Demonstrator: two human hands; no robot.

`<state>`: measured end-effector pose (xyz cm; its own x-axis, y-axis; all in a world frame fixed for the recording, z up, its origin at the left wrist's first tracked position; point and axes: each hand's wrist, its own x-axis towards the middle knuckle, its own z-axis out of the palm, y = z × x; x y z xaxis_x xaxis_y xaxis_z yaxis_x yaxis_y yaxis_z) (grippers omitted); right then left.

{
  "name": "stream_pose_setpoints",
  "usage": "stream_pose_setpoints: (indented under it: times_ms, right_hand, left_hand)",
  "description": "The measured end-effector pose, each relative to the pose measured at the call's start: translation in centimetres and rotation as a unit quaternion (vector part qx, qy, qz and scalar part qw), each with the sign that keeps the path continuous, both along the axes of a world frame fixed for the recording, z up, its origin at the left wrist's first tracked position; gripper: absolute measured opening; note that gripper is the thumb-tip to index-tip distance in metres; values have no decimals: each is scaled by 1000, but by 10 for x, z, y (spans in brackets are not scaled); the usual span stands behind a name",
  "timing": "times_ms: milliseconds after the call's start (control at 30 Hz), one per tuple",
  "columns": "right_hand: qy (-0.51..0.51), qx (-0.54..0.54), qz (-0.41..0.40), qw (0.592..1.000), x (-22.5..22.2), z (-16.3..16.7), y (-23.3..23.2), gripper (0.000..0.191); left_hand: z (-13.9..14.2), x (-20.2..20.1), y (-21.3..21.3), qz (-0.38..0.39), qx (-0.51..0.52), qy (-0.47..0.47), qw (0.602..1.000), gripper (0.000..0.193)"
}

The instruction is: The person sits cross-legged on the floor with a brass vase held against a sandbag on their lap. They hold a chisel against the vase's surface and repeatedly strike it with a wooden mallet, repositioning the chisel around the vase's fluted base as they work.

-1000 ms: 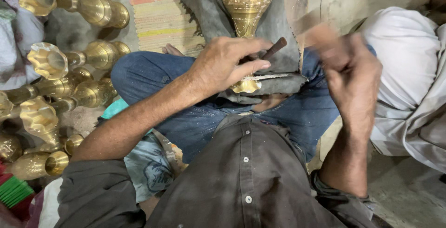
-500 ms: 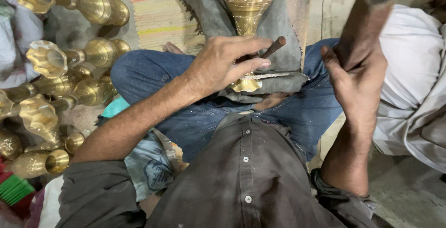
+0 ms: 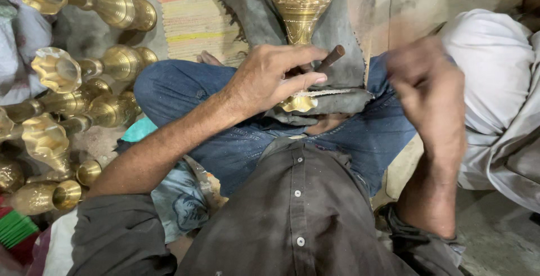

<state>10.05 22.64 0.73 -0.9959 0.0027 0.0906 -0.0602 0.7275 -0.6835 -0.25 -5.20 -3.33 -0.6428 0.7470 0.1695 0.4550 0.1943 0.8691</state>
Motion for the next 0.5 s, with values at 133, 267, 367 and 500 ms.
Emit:
stream_pose_setpoints:
  times_ms: [133, 267, 367, 500]
  right_hand:
    - [-30, 112, -37, 993, 2, -3, 5, 20]
    - [-14, 105, -51, 993, 3, 0, 0, 24]
    - [-15, 0, -79, 997, -1, 4, -7, 22]
    - [25, 235, -10, 972, -7, 16, -13, 25]
  left_hand:
    - [-1, 0, -1, 1, 4, 7, 1000, 32]
    - [-1, -1, -1, -4, 20, 22, 1000, 33]
    - [-1, 0, -3, 3, 15, 21, 1000, 33]
    - [-2, 0, -2, 7, 9, 23, 1000, 35]
